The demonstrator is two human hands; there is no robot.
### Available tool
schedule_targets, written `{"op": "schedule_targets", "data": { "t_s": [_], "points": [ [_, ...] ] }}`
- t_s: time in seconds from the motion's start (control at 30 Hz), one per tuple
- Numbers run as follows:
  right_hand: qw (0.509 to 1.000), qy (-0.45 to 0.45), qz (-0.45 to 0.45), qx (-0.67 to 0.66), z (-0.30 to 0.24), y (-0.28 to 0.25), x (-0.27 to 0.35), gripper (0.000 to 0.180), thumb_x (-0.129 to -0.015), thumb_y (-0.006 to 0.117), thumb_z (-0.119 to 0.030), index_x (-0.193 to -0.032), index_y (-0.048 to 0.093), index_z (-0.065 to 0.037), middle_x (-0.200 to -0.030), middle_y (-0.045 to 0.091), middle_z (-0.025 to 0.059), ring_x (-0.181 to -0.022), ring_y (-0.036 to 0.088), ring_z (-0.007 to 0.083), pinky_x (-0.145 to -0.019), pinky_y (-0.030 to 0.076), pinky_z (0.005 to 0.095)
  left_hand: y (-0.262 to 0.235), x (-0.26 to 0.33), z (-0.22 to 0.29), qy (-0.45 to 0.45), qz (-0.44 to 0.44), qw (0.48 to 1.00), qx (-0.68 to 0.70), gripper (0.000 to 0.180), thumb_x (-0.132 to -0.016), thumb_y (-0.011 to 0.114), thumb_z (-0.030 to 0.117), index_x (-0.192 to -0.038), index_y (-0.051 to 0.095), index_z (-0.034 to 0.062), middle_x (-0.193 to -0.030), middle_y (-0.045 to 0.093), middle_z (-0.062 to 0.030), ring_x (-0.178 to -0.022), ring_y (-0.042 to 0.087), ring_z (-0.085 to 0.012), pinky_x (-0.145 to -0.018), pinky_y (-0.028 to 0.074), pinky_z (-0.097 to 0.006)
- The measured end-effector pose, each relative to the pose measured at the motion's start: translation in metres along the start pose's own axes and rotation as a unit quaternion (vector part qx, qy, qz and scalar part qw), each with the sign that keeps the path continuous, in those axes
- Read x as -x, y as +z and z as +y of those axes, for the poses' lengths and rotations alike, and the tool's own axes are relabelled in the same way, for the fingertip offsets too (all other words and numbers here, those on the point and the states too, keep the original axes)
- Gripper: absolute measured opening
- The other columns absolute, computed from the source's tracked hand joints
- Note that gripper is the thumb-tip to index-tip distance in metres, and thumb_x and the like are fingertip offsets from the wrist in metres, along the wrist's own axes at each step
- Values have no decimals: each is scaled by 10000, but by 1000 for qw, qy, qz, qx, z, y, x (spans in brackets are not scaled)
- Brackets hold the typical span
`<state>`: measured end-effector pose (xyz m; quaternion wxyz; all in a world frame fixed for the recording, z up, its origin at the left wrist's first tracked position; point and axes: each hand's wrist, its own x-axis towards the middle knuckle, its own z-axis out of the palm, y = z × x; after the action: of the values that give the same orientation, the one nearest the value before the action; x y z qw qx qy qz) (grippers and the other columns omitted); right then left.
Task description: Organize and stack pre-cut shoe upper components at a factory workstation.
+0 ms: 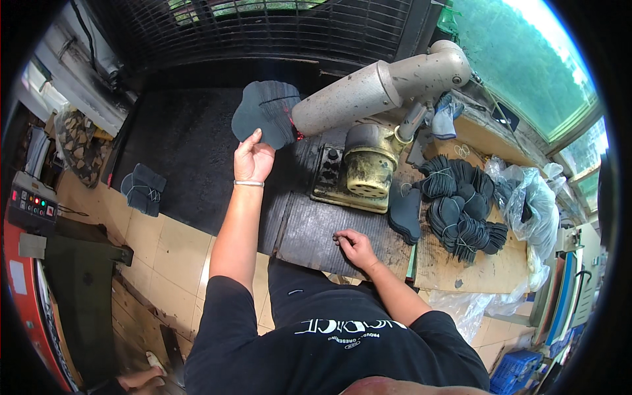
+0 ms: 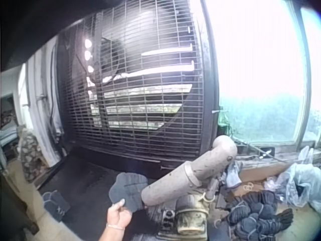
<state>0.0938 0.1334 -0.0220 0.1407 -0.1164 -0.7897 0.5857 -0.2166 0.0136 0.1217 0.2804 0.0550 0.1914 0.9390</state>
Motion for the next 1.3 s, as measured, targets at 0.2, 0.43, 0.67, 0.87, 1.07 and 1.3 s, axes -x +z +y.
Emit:
{"op": "schedule_targets", "data": {
  "t_s": [0.2, 0.43, 0.67, 0.87, 1.07, 1.3],
  "points": [
    [1000, -7, 3, 2, 3, 2, 0, 161, -891, 530, -3, -1001, 637, 42, -911, 667, 123, -795, 670, 174, -727, 523, 269, -17, 13, -5, -5, 17, 1000, -25, 133, -813, 628, -53, -844, 640, 76, -842, 673, 5, -841, 636, -100, -754, 478, -235],
    [1000, -13, 16, 22, -1, 1, 0, 154, -893, 547, -35, -995, 644, 30, -889, 681, 120, -786, 670, 175, -724, 524, 274, -13, 42, -9, -26, -19, 999, -23, 138, -818, 634, -36, -857, 649, 96, -860, 677, 5, -857, 634, -104, -805, 461, -253],
    [1000, -11, 15, 23, -2, 1, 1, 154, -893, 554, -42, -996, 646, 25, -890, 683, 119, -786, 670, 175, -721, 523, 275, -40, 49, -11, -45, -26, 999, -5, 81, -850, 609, 4, -879, 668, 51, -927, 688, -47, -986, 634, -178, -957, 460, -343],
    [1000, -7, 15, 16, -1, 2, 1, 158, -893, 550, -42, -1002, 646, 22, -892, 682, 118, -776, 670, 168, -715, 523, 273, -48, 64, -10, -59, -86, 995, 5, 317, -858, 560, 2, -1173, 570, -28, -1255, 569, -185, -1244, 485, -346, -1090, 333, -513],
    [1000, -12, 18, 22, -5, 2, 2, 158, -887, 551, -32, -1002, 643, 24, -901, 683, 119, -782, 673, 173, -719, 525, 275, -42, 74, -4, -51, -33, 998, -9, 280, -826, 576, -52, -1095, 601, 21, -1047, 670, -73, -1079, 608, -227, -1036, 409, -434],
    [1000, -4, 10, 3, -5, 2, 0, 179, -860, 540, -17, -1000, 646, 19, -904, 680, 128, -797, 673, 210, -737, 525, 295, -71, 48, 4, -20, -52, 998, -14, 339, -837, 587, 5, -1176, 580, -3, -1260, 572, -156, -1251, 475, -327, -1100, 311, -506]
  ]
}}
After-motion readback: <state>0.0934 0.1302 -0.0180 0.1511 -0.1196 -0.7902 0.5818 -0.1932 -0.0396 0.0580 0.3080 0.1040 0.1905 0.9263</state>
